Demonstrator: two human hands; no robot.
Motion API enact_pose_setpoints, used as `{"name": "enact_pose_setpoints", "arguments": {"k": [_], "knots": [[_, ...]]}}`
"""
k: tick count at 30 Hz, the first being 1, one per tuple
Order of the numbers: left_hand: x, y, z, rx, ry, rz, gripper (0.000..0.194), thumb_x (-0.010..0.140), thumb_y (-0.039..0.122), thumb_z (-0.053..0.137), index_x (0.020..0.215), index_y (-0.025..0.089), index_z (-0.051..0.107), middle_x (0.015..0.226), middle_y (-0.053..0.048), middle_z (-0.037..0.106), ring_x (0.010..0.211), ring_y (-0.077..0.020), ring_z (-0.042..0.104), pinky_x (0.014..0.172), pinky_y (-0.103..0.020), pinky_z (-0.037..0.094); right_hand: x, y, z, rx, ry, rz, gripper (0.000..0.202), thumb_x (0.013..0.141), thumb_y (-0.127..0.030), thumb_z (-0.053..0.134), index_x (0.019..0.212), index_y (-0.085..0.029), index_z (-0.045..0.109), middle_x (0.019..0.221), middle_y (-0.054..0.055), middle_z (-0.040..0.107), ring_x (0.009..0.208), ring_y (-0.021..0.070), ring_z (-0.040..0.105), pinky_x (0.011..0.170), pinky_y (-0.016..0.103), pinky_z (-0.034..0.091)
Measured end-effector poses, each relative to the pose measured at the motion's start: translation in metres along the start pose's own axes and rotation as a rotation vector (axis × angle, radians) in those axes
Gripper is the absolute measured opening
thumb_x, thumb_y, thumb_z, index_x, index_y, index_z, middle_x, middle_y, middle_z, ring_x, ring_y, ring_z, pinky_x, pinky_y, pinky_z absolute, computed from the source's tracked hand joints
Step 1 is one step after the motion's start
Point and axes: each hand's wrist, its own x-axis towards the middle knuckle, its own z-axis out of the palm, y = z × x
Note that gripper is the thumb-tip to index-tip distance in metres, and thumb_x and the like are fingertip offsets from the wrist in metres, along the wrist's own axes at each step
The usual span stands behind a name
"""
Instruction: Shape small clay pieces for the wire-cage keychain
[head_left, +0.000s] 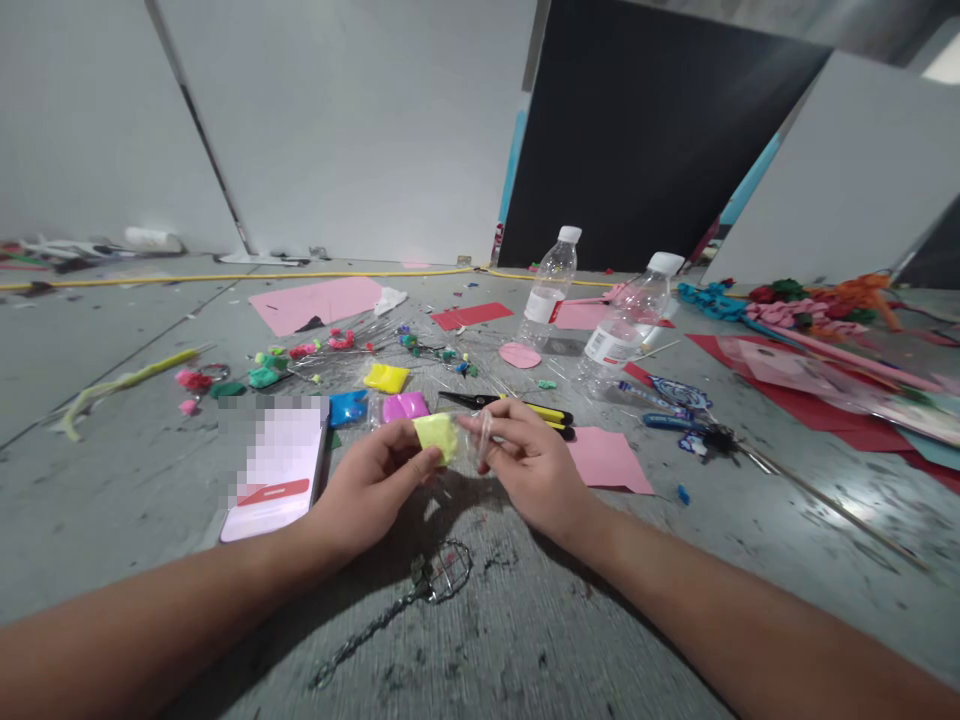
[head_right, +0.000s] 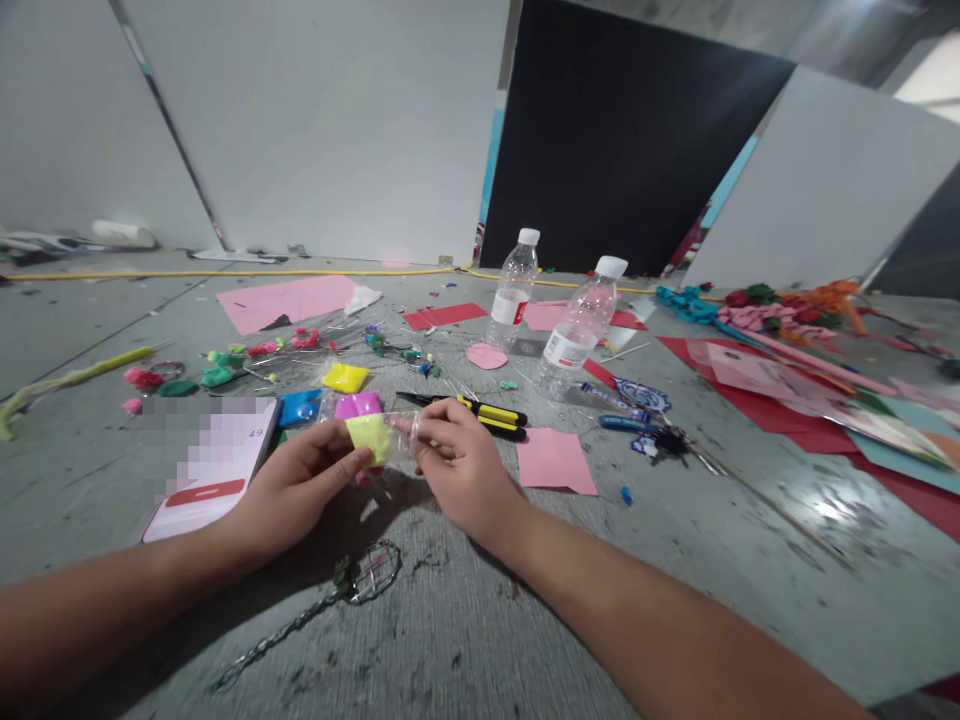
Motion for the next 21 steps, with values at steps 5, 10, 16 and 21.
{"name": "enact_pose_setpoints", "arguments": {"k": [5,10,16,21], "knots": [[-0.001,-0.0012,-0.0024,0.019,0.01,-0.06,0.014,0.088,0.04,0.07,0.088,0.025,0.068,0.079,-0.006,0.076,0.072,-0.0221,0.071,0.067,-0.037,0.061,0.0048,0.0009,-0.0064,-0.153,-0.086,-0.08,0.016,0.101,-0.034,0.072,0.105,-0.025,0.085,0.107,0.007,0.066,0.089,0.0175,0.065,0.076,0.033,0.061],[0.0001,-0.0016,-0.0011,0.042,0.011,-0.058,0.013,0.088,0.038,0.067,0.087,0.025,0.066,0.081,-0.006,0.077,0.073,-0.022,0.072,0.069,-0.037,0.06,0.0047,-0.0026,-0.0054,-0.186,-0.073,-0.076,0.011,0.097,-0.023,0.073,0.092,-0.021,0.083,0.102,0.006,0.067,0.088,0.0177,0.063,0.076,0.032,0.058],[0.001,-0.0018,-0.0012,0.111,0.006,-0.05,0.01,0.089,0.034,0.067,0.086,0.025,0.066,0.082,-0.006,0.08,0.073,-0.0221,0.073,0.067,-0.037,0.058,0.0012,-0.001,-0.0005,-0.158,-0.079,0.029,0.013,0.098,-0.025,0.071,0.091,-0.019,0.081,0.103,0.006,0.064,0.078,0.0135,0.061,0.064,0.026,0.057],[-0.0014,-0.0047,-0.0031,0.192,0.006,-0.055,0.013,0.088,0.037,0.069,0.089,0.023,0.068,0.085,-0.008,0.081,0.079,-0.025,0.074,0.071,-0.039,0.057,0.0013,-0.0015,0.0011,-0.099,-0.145,0.096,0.019,0.098,-0.034,0.074,0.089,-0.018,0.08,0.103,0.006,0.064,0.079,0.0137,0.063,0.064,0.027,0.059]]}}
